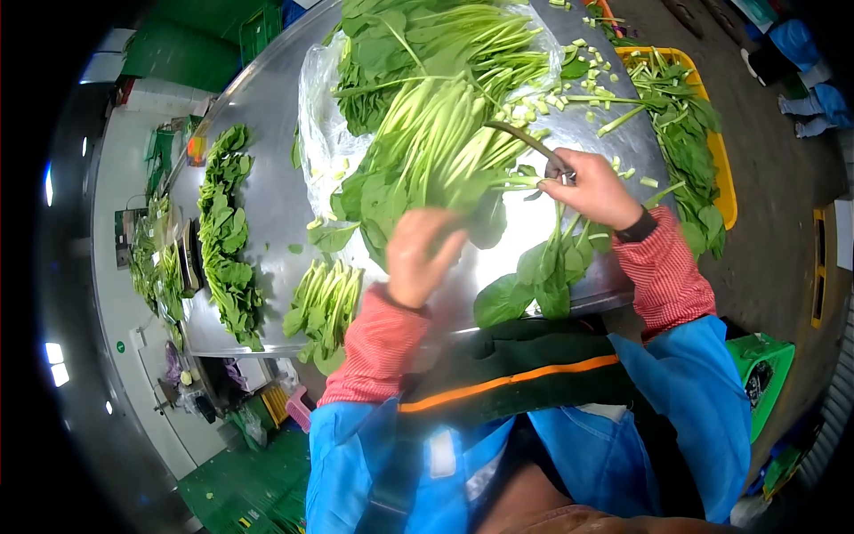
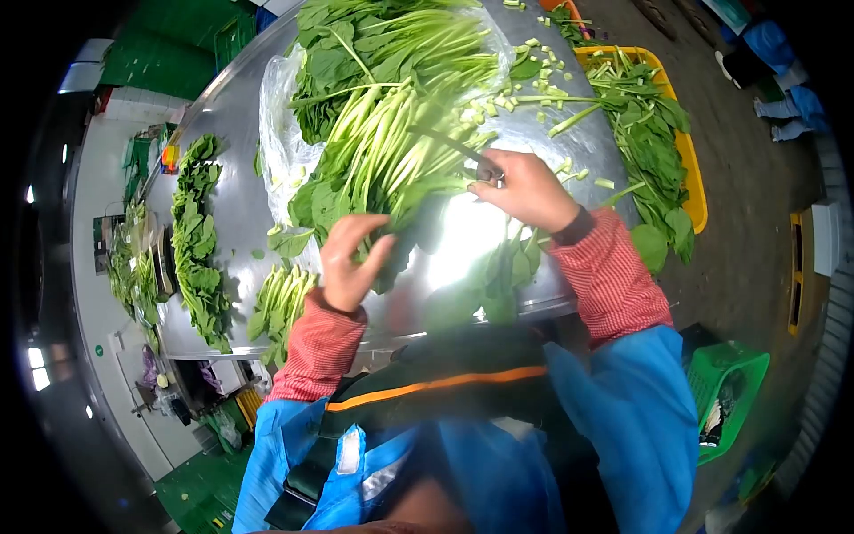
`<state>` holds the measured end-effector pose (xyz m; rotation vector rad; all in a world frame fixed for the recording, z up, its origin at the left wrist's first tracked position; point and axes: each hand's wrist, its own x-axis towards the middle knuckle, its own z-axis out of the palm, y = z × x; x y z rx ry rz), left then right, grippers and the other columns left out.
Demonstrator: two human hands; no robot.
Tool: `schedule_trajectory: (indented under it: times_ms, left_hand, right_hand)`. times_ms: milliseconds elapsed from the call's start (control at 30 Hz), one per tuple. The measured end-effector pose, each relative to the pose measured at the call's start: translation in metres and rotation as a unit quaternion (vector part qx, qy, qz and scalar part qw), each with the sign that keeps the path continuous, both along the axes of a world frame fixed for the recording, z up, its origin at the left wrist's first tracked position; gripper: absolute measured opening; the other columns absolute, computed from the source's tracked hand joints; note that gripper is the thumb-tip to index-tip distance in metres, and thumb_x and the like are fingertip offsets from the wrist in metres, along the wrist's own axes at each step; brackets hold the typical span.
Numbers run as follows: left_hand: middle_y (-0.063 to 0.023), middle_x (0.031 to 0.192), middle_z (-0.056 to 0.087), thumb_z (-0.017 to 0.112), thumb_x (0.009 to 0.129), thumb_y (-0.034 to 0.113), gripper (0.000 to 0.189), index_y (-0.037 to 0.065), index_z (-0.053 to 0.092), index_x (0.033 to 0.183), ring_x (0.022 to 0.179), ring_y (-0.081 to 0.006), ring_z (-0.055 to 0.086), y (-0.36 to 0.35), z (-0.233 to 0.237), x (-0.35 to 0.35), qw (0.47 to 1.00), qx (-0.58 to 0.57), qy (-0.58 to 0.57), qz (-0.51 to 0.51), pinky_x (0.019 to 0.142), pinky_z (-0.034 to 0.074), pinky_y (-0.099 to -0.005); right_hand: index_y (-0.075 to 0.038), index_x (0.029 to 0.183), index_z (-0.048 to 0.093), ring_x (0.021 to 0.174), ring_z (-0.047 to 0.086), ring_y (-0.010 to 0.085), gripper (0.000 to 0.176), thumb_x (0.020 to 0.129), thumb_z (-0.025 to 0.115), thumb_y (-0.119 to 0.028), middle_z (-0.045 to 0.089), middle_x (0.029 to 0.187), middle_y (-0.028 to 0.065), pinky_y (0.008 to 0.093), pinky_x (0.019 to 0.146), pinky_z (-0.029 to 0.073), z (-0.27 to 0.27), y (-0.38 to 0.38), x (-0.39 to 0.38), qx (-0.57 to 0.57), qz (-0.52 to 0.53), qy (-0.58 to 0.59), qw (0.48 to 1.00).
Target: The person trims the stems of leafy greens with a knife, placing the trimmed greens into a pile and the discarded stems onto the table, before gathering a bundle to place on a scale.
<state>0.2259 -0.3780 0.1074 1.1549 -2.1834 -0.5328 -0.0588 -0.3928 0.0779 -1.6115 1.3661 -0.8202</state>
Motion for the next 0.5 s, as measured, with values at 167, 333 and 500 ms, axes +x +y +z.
schedule_trajectory:
  times_ms: [167,333,500]
  left_hand:
    - [-0.0133,0.100,0.063,0.071,0.076,0.006,0.034,0.001,0.064,0.109,0.091,-0.0319,0.060,-0.020,0.012,-0.088,0.994,-0.063,0.016,-0.083,0.081,0.049,-0.0357]
    - [-0.0041,0.093,0.068,0.065,0.087,0.009,0.027,-0.003,0.063,0.112,0.078,-0.0143,0.063,-0.027,0.000,-0.109,0.945,0.271,0.163,-0.084,0.075,0.050,-0.0270]
    - [-0.0017,0.095,0.068,0.059,0.094,0.015,0.024,-0.001,0.064,0.112,0.080,-0.0070,0.061,-0.020,-0.018,-0.102,0.809,0.528,0.257,-0.031,0.074,0.049,-0.0228]
  right_hand:
    - [0.001,0.093,0.063,0.063,0.055,0.0230,0.026,0.081,0.068,-0.021,0.057,0.071,0.0122,0.0331,0.061,0.045,0.049,0.012,-0.023,-0.088,0.034,0.013,0.995]
    - [0.001,0.089,0.062,0.072,0.062,0.0243,0.016,0.085,0.065,-0.014,0.061,0.080,0.0112,0.0342,0.065,0.047,0.028,0.031,-0.026,-0.165,-0.132,0.057,0.976]
    - [-0.002,0.090,0.064,0.072,0.062,0.0326,0.013,0.086,0.064,-0.015,0.063,0.083,0.0107,0.0371,0.061,0.049,-0.024,0.058,-0.025,-0.170,-0.172,0.204,0.949]
